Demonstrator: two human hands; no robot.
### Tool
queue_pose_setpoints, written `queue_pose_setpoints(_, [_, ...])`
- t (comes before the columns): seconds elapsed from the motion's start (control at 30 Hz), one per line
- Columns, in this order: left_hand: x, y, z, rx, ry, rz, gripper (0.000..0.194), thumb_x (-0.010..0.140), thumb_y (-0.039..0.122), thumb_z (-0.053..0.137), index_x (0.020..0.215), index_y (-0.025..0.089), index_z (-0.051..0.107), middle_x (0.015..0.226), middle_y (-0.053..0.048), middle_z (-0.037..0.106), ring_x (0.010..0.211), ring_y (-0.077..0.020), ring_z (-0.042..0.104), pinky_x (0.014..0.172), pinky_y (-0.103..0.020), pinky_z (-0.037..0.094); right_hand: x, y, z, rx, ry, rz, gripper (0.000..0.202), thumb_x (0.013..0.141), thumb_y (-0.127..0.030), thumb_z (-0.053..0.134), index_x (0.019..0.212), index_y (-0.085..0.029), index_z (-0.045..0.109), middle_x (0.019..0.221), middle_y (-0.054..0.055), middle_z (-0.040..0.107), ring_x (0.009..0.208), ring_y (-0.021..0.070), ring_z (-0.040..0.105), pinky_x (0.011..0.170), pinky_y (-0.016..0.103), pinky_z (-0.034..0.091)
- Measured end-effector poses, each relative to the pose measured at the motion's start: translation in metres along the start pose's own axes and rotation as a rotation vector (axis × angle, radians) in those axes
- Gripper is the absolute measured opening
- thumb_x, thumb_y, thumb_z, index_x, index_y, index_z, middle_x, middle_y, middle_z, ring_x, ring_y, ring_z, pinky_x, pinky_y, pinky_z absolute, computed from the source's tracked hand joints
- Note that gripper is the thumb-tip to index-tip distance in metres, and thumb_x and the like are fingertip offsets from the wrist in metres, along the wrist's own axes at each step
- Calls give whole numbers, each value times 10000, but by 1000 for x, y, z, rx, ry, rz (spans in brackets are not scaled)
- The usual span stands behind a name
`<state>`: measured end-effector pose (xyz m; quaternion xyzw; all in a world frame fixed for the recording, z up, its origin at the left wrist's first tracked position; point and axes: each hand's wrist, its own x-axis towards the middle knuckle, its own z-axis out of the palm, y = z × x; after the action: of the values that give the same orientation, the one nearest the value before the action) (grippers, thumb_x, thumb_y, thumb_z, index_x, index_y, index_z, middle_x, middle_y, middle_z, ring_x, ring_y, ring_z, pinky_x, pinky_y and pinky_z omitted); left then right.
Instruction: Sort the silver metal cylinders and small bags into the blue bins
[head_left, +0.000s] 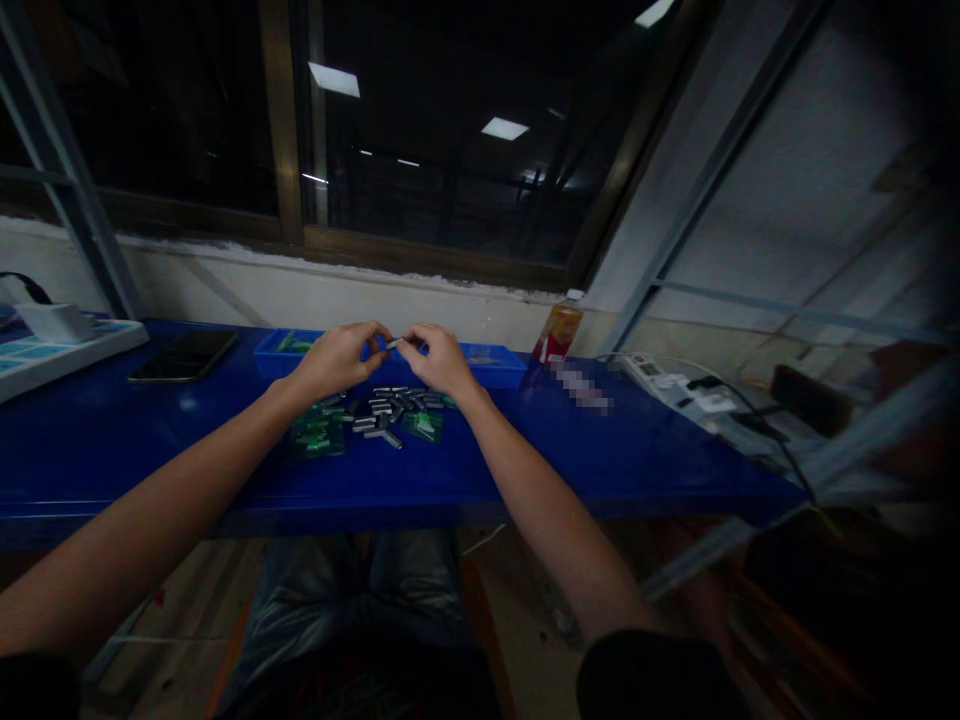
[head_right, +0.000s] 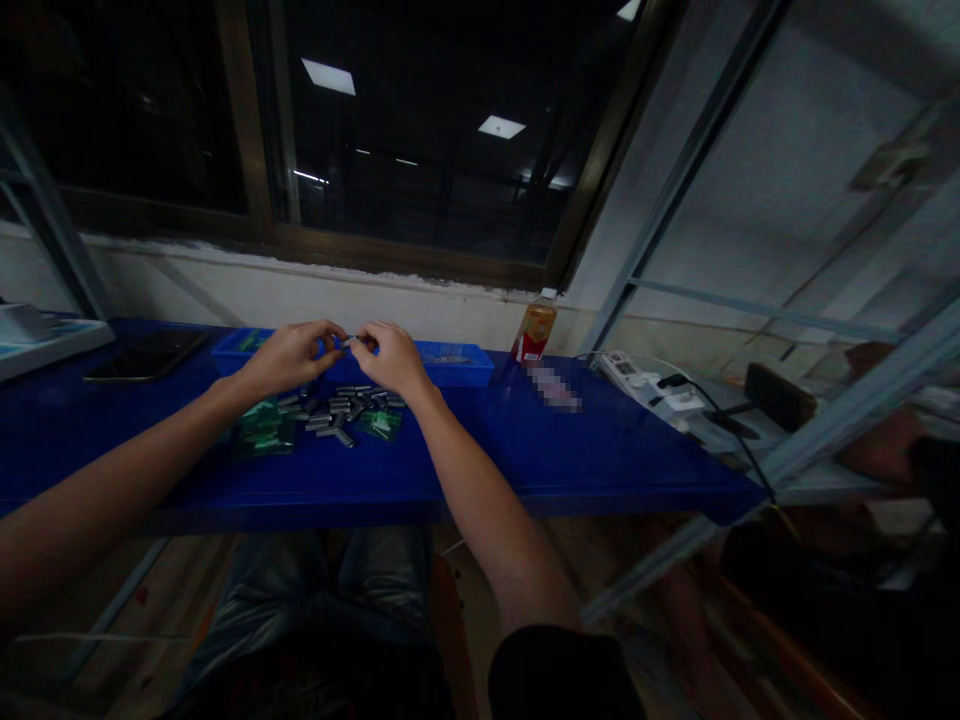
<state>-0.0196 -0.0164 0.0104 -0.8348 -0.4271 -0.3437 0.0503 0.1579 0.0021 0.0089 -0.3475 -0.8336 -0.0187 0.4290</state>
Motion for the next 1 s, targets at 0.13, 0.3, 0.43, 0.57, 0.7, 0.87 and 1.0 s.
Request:
queue_pose_setpoints(0.13, [-1, 2, -1, 20, 4, -14, 212, 782, 253, 495, 941, 171, 608, 764, -36, 650, 621, -139, 562, 578, -235, 374, 0, -2, 0, 4, 4, 9, 212, 784, -281, 490, 610, -170, 536, 631, -2, 537, 657, 120, 482, 644, 248, 354])
queue_pose_setpoints(0.3, [-1, 2, 1, 66, 7, -37, 237, 763, 291, 511, 947, 180, 610, 744, -36, 640, 635, -147, 566, 560, -241, 363, 0, -5, 0, 11, -4, 17, 225, 789, -289, 486, 605, -168, 534, 627, -2, 535, 646, 118, 477, 638, 250, 348])
queue_pose_setpoints(0.43, [-1, 2, 2, 98, 4, -34, 254, 754, 315, 519, 955, 185, 607, 790, -38, 651, 686, -160, 584, 576, -243, 374, 0, -6, 2, 8, -13, 25, 233, 798, -302, 482, 619, -165, 542, 639, 4, 553, 654, 117, 485, 639, 247, 350])
queue_pose_setpoints(0.57, [-2, 6, 0, 113, 14, -64, 274, 772, 334, 499, 967, 176, 609, 766, -41, 657, 644, -160, 585, 551, -239, 371, -1, -5, 2, 34, -33, 60, 256, 820, -356, 458, 691, -164, 567, 659, 9, 567, 649, 119, 498, 638, 249, 358])
queue_pose_setpoints(0.7, [-2, 8, -3, 87, 31, -78, 302, 787, 351, 486, 997, 175, 615, 762, -40, 672, 627, -155, 593, 560, -233, 387, -3, -6, 1, 92, -26, 70, 227, 813, -356, 472, 894, -168, 571, 690, -3, 574, 649, 117, 519, 645, 240, 380])
queue_pose_setpoints(0.87, [-2, 9, -3, 78, 30, -81, 333, 805, 364, 465, 1036, 182, 622, 761, -40, 686, 621, -157, 603, 573, -232, 396, -3, -6, 0, 132, -17, 27, 219, 805, -275, 474, 977, -166, 557, 707, -7, 571, 688, 117, 535, 691, 234, 401])
queue_pose_setpoints(1.0, [-2, 8, -1, 90, 12, -94, 321, 796, 357, 470, 1025, 194, 625, 757, -36, 688, 634, -172, 614, 571, -239, 396, -1, -5, 3, 150, -15, 16, 190, 802, -259, 478, 927, -155, 578, 706, -2, 574, 676, 112, 534, 668, 226, 398])
